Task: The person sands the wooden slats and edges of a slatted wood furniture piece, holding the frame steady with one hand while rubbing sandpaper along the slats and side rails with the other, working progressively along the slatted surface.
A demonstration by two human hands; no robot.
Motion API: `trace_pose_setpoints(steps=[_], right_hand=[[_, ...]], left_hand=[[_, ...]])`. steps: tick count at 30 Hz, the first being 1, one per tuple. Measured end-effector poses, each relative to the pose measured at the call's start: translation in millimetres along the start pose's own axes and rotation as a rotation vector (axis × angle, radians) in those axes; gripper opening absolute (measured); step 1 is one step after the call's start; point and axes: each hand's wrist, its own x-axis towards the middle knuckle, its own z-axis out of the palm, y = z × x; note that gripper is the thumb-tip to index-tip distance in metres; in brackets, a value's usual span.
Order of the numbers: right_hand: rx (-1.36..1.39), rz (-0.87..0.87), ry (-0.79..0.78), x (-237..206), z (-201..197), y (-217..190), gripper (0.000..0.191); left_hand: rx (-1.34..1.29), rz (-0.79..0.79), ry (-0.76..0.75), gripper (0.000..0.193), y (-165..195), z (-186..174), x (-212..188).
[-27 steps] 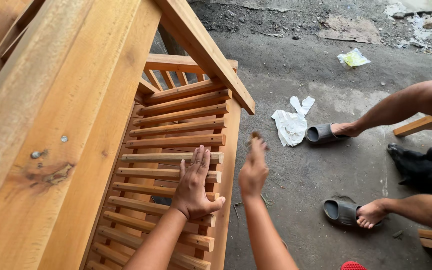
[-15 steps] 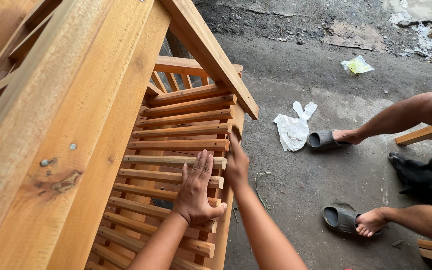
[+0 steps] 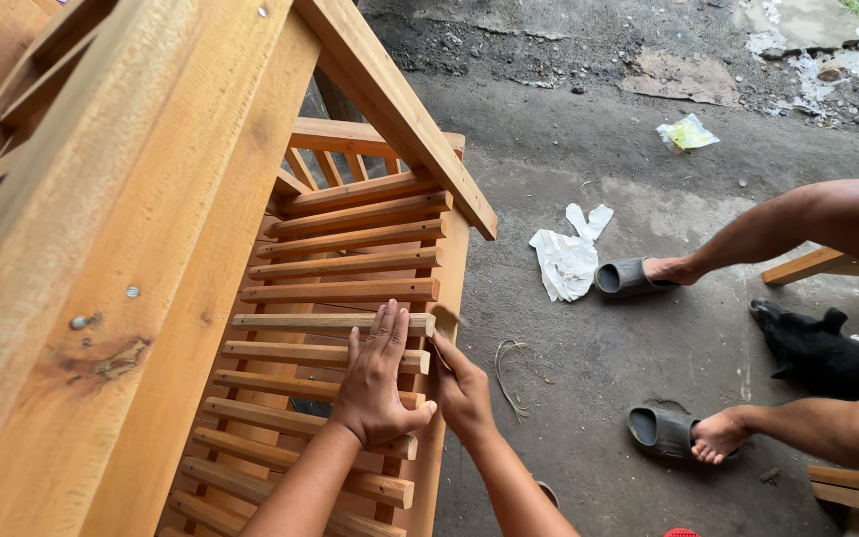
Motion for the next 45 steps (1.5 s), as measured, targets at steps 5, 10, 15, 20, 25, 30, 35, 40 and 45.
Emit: trace_pose_setpoints(steps=[5, 10, 15, 20, 25, 30, 35, 40, 45], right_hand=[[0.240, 0.155, 0.311, 46.3, 8.3, -21.0, 0.045], [-0.007, 0.207, 0.202, 122.1, 39.7, -24.9, 0.056], [0.349, 0.008, 0.246, 115.6, 27.9, 0.2, 0.043], [0.346, 0.131, 0.295, 144.0, 21.9, 18.6, 0.035], [0.019, -0.130, 0.311, 150.7, 32.4, 18.3, 0.032], [-0.023, 0.076, 0.267, 150.8, 31.7, 0.9, 0.033], [-0.252, -0.126, 0.289, 144.9, 29.4, -11.1, 0.035], [-0.341, 0.012, 0.270, 143.4, 27.1, -9.5, 0.033], [-0.422, -0.143, 0.269, 152.4, 24.9, -4.5, 0.035]], left_hand=[[0.016, -0.015, -0.017, 0.131, -0.2, 0.3, -2.1], [0.040, -0.001, -0.008, 0.131, -2.0, 3.6, 0.7], [0.015, -0.003, -0.016, 0.131, -6.7, 5.5, -1.6], [0.018, -0.010, -0.018, 0.132, -5.5, 4.3, -2.6], [-0.003, 0.001, -0.016, 0.132, -5.6, 3.4, -0.2], [0.029, 0.009, -0.004, 0.132, -7.8, 2.6, 0.1], [0.016, -0.010, -0.020, 0.132, -7.6, 3.2, -0.5], [0.033, 0.007, -0.013, 0.133, -5.2, 2.1, -0.7], [0.031, -0.039, -0.048, 0.133, -1.6, 3.1, -0.1]])
